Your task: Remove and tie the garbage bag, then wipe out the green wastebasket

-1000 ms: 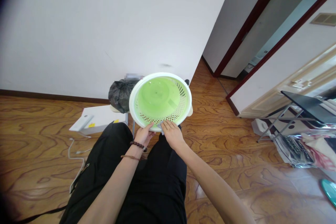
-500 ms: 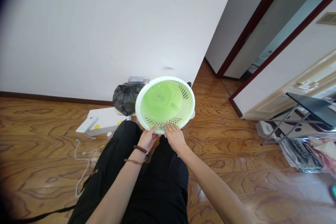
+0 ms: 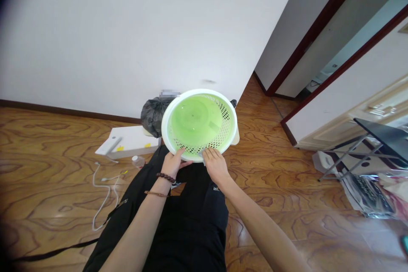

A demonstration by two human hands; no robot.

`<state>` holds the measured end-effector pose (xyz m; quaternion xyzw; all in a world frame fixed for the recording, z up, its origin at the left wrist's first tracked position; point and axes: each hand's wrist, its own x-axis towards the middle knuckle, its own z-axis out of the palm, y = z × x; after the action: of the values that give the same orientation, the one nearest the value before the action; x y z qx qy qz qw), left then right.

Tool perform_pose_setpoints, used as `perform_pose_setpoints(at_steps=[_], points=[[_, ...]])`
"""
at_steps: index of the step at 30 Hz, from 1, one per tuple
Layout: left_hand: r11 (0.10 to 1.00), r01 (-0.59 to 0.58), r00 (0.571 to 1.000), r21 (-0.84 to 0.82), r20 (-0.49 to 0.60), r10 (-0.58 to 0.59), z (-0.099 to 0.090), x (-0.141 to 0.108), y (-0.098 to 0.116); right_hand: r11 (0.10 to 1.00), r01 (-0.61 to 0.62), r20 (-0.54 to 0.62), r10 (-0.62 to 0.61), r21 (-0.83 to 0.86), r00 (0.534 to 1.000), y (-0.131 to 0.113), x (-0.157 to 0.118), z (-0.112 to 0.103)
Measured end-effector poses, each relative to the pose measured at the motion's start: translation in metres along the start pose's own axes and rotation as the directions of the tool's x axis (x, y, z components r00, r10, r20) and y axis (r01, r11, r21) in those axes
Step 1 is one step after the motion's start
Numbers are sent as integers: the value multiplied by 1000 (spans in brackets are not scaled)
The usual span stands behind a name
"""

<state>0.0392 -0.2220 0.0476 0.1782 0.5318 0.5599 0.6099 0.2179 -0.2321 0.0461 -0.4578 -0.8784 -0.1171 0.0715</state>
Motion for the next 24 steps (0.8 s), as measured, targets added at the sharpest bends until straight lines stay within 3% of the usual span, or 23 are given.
perform_pose_setpoints(at_steps=[7,13,18,20,24], points=[[1000,-24,999,16,31,24,6,-3,-3,1000,-9,45,10,-5,999,2,-2,4],[1000,-14,1000,2,4,14,7,-2,-15,998,53,154,-60,45,986,13,-11,1],[1000,3,1000,-23,5,-3,7,1,-16,983,-178,115,183,-53,976,16,-9,-3],[999,1,1000,-44,7,-1,7,1,-19,974,-221,100,225,-52,969,8,-6,-2],[998,-2,1000,-66,-14,2,5,1,-25,993,-62,150,47,99,988,-14,2,-1]])
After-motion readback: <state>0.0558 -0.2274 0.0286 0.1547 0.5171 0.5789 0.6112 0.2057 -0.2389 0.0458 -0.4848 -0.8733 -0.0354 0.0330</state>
